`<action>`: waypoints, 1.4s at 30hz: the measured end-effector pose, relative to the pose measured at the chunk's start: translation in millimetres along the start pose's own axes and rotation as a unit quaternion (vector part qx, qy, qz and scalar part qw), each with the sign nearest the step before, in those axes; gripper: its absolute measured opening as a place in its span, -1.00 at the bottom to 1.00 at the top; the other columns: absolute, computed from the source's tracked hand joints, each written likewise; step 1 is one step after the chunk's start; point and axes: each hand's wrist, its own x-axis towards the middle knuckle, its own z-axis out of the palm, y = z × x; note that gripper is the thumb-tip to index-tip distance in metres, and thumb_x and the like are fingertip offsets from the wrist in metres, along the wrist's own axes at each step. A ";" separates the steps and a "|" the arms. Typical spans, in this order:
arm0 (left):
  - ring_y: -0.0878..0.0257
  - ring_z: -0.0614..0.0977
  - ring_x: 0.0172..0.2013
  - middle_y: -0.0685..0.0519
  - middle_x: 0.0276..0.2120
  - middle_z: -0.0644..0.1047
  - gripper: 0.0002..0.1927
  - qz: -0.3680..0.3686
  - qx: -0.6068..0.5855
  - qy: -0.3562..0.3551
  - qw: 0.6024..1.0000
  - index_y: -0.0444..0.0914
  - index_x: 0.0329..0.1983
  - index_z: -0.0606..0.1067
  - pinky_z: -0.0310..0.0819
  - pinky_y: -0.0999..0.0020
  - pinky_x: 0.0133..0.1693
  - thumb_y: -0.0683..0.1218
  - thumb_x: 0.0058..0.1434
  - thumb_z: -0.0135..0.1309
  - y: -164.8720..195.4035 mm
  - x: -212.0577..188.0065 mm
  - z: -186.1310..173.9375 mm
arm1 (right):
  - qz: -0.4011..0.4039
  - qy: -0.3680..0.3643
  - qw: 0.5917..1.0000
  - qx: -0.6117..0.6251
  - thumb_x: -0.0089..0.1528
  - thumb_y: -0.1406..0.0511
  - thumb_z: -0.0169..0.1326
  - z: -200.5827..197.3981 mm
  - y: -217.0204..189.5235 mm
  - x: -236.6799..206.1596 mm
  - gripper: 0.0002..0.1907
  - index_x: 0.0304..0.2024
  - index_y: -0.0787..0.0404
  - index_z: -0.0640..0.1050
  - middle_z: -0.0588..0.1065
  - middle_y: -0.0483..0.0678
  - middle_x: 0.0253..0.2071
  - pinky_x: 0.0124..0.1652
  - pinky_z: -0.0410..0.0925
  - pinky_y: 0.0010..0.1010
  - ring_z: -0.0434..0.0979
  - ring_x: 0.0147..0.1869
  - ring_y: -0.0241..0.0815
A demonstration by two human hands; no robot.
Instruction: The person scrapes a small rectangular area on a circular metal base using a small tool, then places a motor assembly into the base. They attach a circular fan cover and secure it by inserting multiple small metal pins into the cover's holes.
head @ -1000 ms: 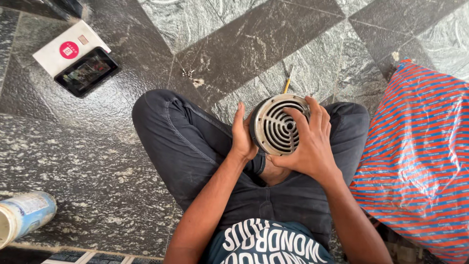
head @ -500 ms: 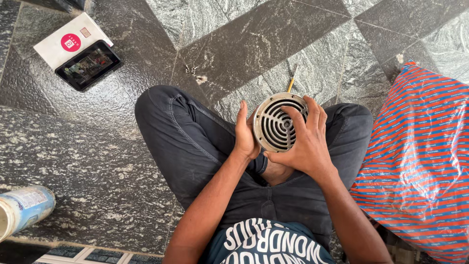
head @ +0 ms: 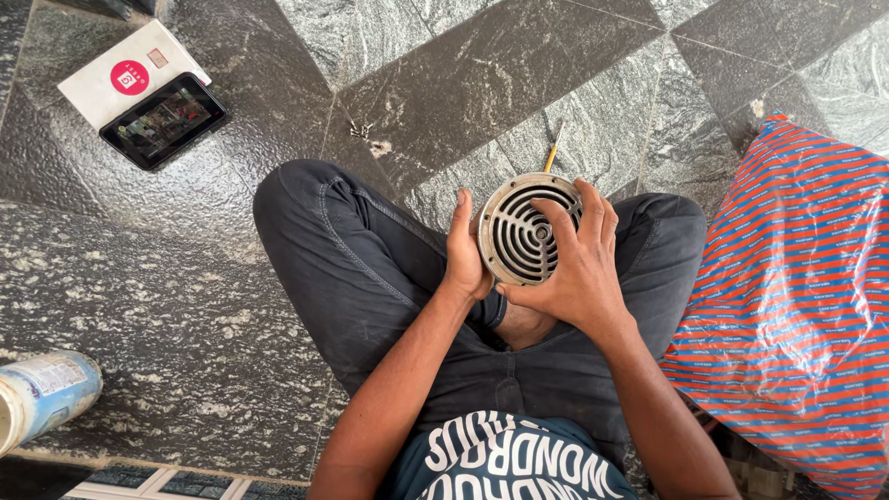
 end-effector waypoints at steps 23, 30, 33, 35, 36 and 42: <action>0.10 0.64 -0.06 -0.17 -0.02 0.56 -0.35 0.015 0.044 -0.030 0.998 -0.48 0.30 0.33 0.58 0.19 0.03 -0.11 0.13 0.05 4.1 -9.1 -5.6 | 0.206 0.040 0.756 0.619 0.27 0.45 0.20 16.5 61.8 -48.7 -0.42 0.31 0.50 0.35 0.49 0.15 0.13 0.15 0.40 -0.27 0.51 0.19 -0.09; 0.11 0.64 -0.05 -0.14 -0.01 0.56 -0.39 0.016 -0.005 -0.043 0.999 -0.45 0.28 0.34 0.58 0.20 0.04 -0.14 0.13 0.03 5.2 -10.3 -13.6 | 0.191 0.029 0.713 0.675 0.23 0.48 0.20 18.1 56.6 -54.1 -0.36 0.34 0.49 0.31 0.47 0.11 0.18 0.26 0.36 -0.31 0.47 0.28 -0.12; 0.10 0.64 -0.04 -0.15 0.00 0.56 -0.36 0.021 0.011 -0.042 0.999 -0.46 0.30 0.33 0.58 0.20 0.05 -0.14 0.12 0.04 7.2 -11.5 -13.8 | 0.193 0.031 0.704 0.683 0.23 0.49 0.20 17.4 54.4 -51.8 -0.34 0.36 0.50 0.30 0.46 0.11 0.19 0.27 0.35 -0.32 0.46 0.30 -0.12; 0.10 0.63 -0.03 -0.15 0.00 0.55 -0.34 0.020 0.019 -0.040 0.999 -0.46 0.31 0.31 0.58 0.19 0.05 -0.14 0.11 0.05 7.6 -12.6 -13.6 | 0.194 0.035 0.707 0.679 0.24 0.49 0.19 17.2 53.2 -52.2 -0.34 0.36 0.50 0.30 0.46 0.12 0.20 0.28 0.35 -0.32 0.45 0.31 -0.11; 0.10 0.63 -0.03 -0.15 0.00 0.54 -0.32 0.017 0.020 -0.039 0.999 -0.45 0.32 0.30 0.58 0.18 0.04 -0.14 0.10 0.05 7.8 -13.0 -13.7 | 0.195 0.037 0.712 0.674 0.24 0.49 0.19 17.2 52.8 -52.7 -0.34 0.36 0.50 0.29 0.45 0.13 0.21 0.28 0.34 -0.32 0.45 0.32 -0.11; 0.08 0.63 -0.02 -0.17 0.01 0.53 -0.28 0.009 0.021 -0.035 0.999 -0.46 0.34 0.27 0.60 0.18 0.05 -0.14 0.08 0.05 8.4 -13.6 -14.2 | 0.193 0.037 0.692 0.694 0.22 0.48 0.20 16.3 49.2 -53.3 -0.31 0.37 0.48 0.27 0.41 0.14 0.24 0.31 0.34 -0.28 0.42 0.35 -0.08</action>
